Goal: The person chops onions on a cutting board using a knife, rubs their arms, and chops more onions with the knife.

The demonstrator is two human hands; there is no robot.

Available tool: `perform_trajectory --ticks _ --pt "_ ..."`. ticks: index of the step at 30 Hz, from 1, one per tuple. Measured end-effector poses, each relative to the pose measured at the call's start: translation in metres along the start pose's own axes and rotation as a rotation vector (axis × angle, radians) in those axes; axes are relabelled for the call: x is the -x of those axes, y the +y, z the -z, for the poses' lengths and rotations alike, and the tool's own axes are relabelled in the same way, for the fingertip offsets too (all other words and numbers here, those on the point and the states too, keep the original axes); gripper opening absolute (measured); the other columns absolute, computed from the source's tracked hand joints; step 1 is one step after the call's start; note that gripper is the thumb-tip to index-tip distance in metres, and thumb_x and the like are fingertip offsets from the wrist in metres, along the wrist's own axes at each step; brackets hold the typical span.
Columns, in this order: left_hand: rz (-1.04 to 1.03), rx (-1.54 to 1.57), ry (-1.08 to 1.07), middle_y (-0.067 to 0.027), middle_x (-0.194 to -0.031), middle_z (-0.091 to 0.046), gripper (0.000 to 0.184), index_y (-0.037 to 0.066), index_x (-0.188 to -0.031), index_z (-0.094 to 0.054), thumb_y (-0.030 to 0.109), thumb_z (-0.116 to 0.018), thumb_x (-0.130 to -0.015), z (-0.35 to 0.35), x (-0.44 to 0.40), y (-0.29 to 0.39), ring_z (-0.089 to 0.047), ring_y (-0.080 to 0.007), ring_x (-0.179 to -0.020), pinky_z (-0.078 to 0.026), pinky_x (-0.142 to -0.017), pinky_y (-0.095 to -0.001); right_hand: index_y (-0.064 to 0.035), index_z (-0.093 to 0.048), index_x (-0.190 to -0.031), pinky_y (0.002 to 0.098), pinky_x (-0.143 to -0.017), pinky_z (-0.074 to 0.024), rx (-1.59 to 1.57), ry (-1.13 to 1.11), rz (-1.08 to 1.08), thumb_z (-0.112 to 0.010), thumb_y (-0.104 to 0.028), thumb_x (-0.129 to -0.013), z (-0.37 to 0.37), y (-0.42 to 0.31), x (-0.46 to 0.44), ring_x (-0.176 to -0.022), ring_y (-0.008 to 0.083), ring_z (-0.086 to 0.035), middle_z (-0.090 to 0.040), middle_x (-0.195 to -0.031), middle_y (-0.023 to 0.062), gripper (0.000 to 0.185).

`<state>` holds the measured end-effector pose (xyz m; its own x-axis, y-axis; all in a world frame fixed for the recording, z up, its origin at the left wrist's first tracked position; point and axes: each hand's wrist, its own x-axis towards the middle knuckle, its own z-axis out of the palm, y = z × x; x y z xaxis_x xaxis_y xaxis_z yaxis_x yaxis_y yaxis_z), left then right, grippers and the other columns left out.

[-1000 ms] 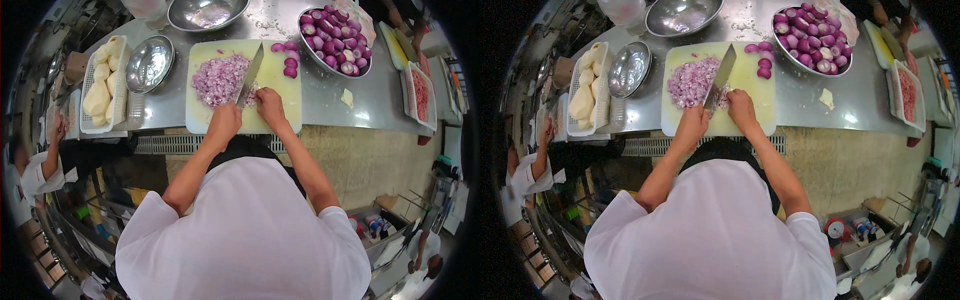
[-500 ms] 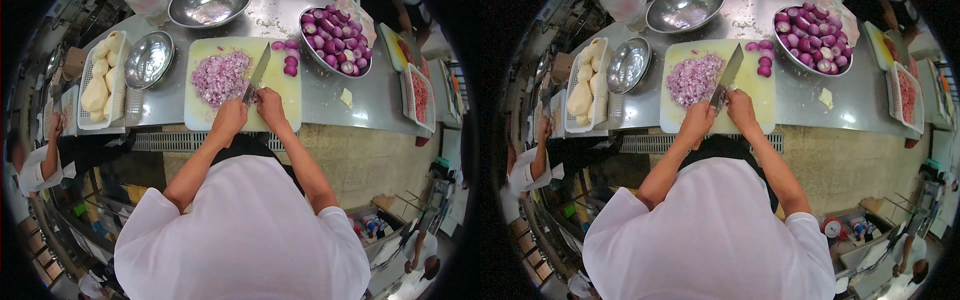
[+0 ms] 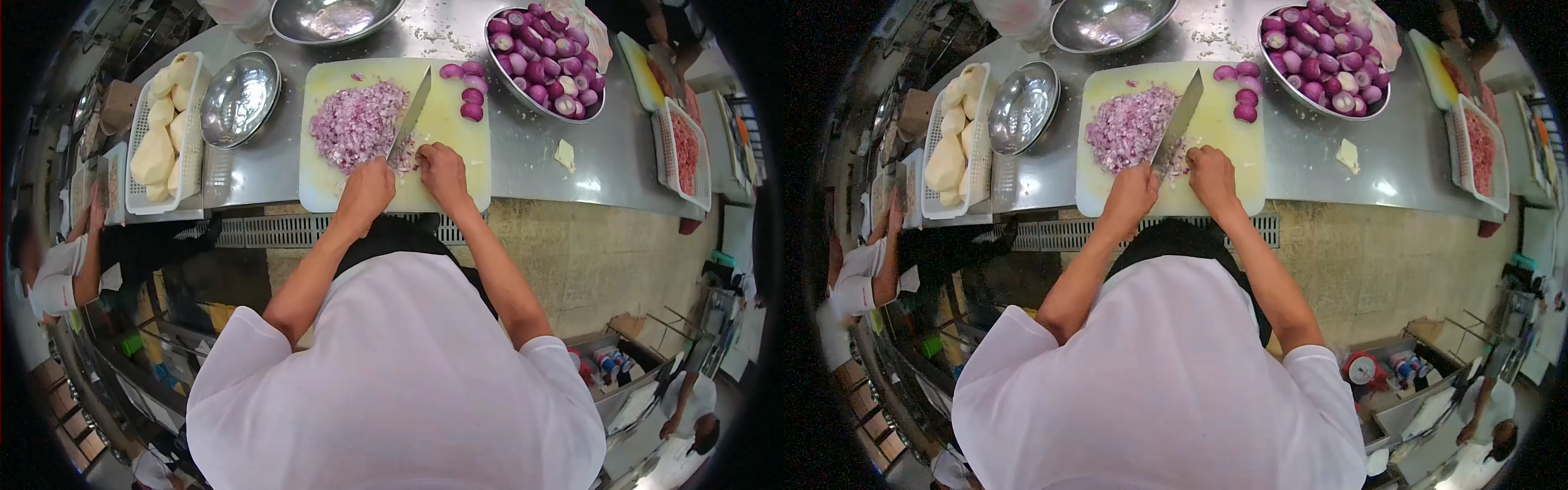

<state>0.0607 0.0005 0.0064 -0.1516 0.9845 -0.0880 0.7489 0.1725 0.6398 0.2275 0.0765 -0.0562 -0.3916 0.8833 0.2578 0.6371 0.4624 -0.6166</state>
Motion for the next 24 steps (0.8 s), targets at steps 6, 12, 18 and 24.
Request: perform_trajectory --ticks 6,12,18,24 --pt "-0.017 0.071 -0.027 -0.032 -0.076 -0.063 0.025 -0.008 -0.084 -0.059 0.013 -0.058 -0.098 -0.018 0.008 0.001 -0.064 -0.0514 -0.078 -0.05 -0.069 -0.0553 -0.0014 -0.071 -0.088 0.0512 -0.076 -0.053 0.033 -0.054 0.006 -0.065 0.001 -0.081 0.0 0.002 0.003 -0.085 0.0411 -0.067 -0.067 -0.084 0.0212 0.01" --pt "-0.001 0.082 -0.065 -0.0317 -0.076 -0.063 0.026 -0.007 -0.085 -0.059 0.014 -0.058 -0.099 -0.013 0.009 0.008 -0.064 -0.0513 -0.076 -0.05 -0.069 -0.0554 0.0004 -0.069 -0.087 0.051 -0.077 -0.0531 0.003 -0.088 -0.002 -0.063 0.004 -0.078 0.003 0.002 0.002 -0.085 0.043 -0.066 -0.066 -0.084 0.0224 0.011" --pt "0.006 0.099 -0.068 -0.033 -0.076 -0.063 0.024 -0.007 -0.089 -0.061 0.015 -0.056 -0.1 -0.008 0.007 0.016 -0.064 -0.0522 -0.076 -0.05 -0.068 -0.056 0.0014 -0.068 -0.085 0.0522 -0.076 -0.0525 0.023 -0.083 0.011 -0.063 0.004 -0.079 0.004 0.005 0.004 -0.085 0.0443 -0.065 -0.066 -0.083 0.0233 0.008" --pt "-0.025 0.097 -0.055 -0.0324 -0.075 -0.063 0.025 -0.007 -0.089 -0.06 0.015 -0.056 -0.1 -0.018 0.003 0.011 -0.064 -0.0524 -0.076 -0.05 -0.067 -0.0555 0.0011 -0.068 -0.085 0.0516 -0.076 -0.0524 0.011 -0.104 -0.034 -0.064 0.002 -0.08 0.012 0.001 0.008 -0.085 0.0441 -0.066 -0.066 -0.081 0.0231 0.007"
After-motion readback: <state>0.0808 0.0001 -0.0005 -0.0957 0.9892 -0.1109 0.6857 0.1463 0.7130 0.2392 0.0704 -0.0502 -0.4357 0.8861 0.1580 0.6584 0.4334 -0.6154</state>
